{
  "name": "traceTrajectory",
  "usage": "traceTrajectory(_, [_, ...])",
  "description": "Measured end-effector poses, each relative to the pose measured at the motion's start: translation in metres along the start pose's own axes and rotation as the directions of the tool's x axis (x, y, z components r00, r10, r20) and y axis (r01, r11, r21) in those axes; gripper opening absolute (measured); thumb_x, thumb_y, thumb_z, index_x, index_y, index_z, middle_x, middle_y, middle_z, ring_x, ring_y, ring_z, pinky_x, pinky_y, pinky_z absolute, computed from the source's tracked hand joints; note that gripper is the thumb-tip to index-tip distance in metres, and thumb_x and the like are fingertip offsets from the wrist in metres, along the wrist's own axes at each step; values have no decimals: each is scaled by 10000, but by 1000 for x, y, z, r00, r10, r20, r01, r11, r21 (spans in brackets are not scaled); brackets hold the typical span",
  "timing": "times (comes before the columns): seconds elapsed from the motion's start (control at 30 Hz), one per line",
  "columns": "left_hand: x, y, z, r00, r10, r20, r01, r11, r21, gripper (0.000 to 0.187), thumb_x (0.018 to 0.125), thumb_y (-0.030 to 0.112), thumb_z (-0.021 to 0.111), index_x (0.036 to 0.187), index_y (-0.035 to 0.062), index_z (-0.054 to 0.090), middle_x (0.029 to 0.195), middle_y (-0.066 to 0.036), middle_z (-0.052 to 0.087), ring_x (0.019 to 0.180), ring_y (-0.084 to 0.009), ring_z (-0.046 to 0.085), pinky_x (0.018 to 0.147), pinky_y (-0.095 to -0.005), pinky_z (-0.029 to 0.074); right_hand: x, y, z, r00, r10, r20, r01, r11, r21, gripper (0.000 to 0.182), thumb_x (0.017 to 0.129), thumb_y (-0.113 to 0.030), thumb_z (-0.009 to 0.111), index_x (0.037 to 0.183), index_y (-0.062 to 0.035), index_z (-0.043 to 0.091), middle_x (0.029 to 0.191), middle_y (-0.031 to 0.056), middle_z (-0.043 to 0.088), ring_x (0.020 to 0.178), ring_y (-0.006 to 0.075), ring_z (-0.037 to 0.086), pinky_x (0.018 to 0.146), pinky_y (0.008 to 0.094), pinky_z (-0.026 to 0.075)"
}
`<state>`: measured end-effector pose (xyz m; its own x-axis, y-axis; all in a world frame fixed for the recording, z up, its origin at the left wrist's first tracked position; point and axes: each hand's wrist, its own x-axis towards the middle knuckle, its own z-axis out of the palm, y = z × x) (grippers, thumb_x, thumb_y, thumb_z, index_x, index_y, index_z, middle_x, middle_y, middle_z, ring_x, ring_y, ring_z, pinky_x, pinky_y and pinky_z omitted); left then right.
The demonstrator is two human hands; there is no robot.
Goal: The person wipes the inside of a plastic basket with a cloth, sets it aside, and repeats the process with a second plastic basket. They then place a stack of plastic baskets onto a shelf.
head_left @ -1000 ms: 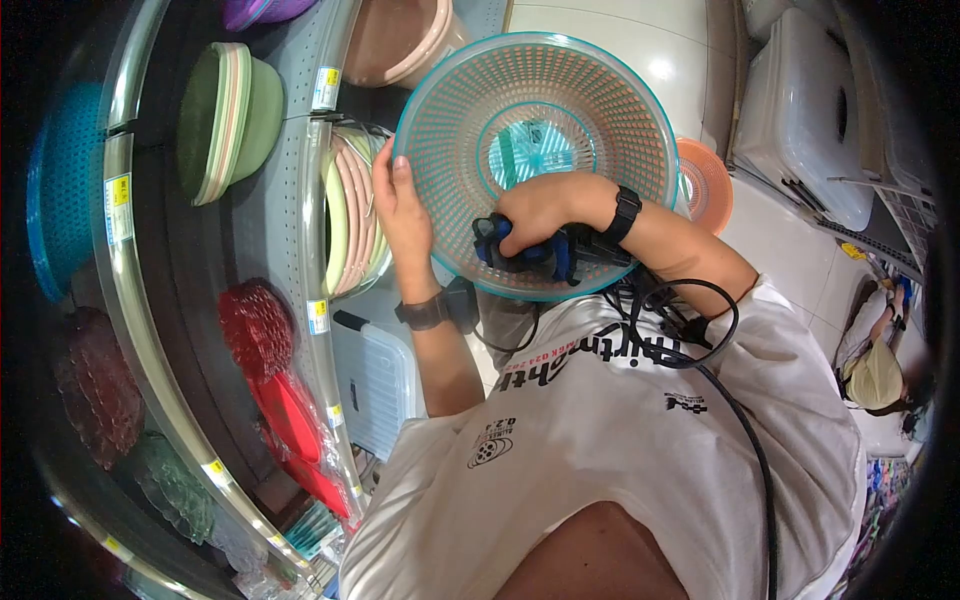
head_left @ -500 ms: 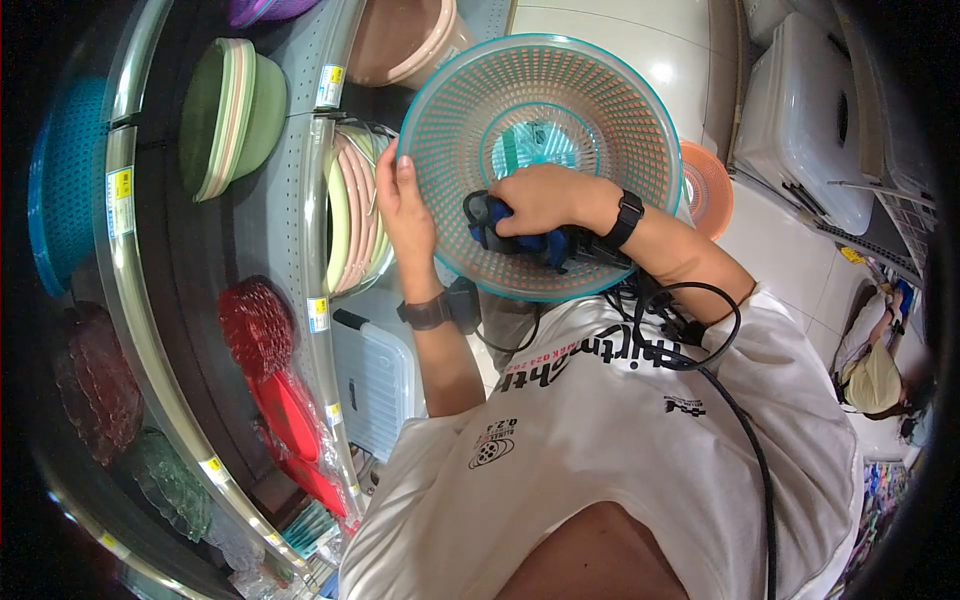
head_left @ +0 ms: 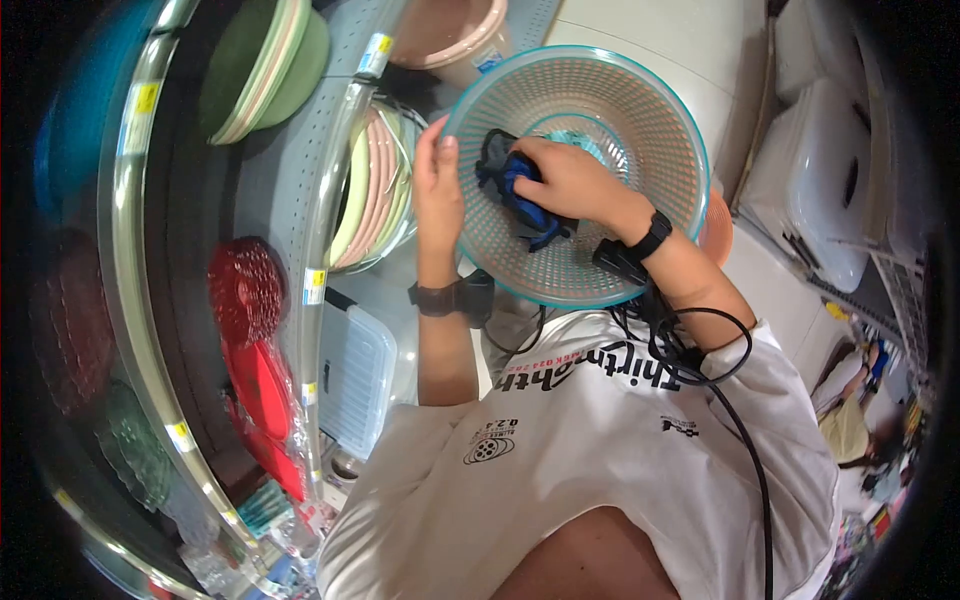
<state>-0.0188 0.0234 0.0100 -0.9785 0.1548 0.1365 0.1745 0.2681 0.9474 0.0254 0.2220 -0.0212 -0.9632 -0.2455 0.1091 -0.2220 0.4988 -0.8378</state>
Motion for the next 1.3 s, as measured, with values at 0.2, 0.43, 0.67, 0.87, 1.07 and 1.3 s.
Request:
traceTrajectory(0.2, [4,-11,-3,998,-42,47,46,995,-91,424,1104,328,520,1353,-10,577,1226,-97,640,1147,-171,568,1035,-304,432,5,-9,-8,992,111,55,-113,993,44,435,862,-278,670,1189,9,652,1059,258,701,1008,424,682,886,476,533])
traceTrajectory(0.43, [-4,-33,-19,956,-206,208,281,844,-456,574,968,218,578,1481,-26,498,1447,-148,574,1319,-230,544,1120,-353,393,8,2,-7,976,212,46,-216,931,293,350,887,-193,641,1163,22,636,923,168,689,851,256,667,805,371,531])
traceTrajectory(0.67, [-56,-74,-8,920,-275,279,386,517,-765,627,992,445,542,1414,-19,544,1340,-143,642,1208,-265,635,1047,-409,499,3,-49,-56,950,252,187,-309,850,426,246,919,-108,582,1134,0,635,934,3,651,847,71,586,751,251,489])
traceTrajectory(0.87, [-49,-64,-8,858,-408,314,489,458,-742,674,1015,540,542,1447,23,538,1376,-136,630,1241,-264,619,1068,-425,493,20,-95,-69,894,401,199,-414,571,708,237,945,-139,585,1132,-7,645,1002,-3,684,891,77,619,815,235,500])
traceTrajectory(1.07, [-37,-97,4,926,-299,228,357,507,-785,628,1040,435,563,1510,34,451,1406,-118,601,1304,-233,576,1140,-415,459,94,-129,-21,942,276,188,-311,519,796,286,1022,-270,631,1187,-39,662,1078,20,694,965,105,654,898,275,530])
traceTrajectory(1.3, [-27,-84,-10,912,-231,338,409,456,-790,641,1014,406,568,1497,-2,465,1439,-110,576,1282,-201,576,1084,-360,457,157,-145,25,936,-29,351,-304,435,847,640,1017,-460,626,1427,26,551,1353,175,634,1219,272,619,1023,399,515])
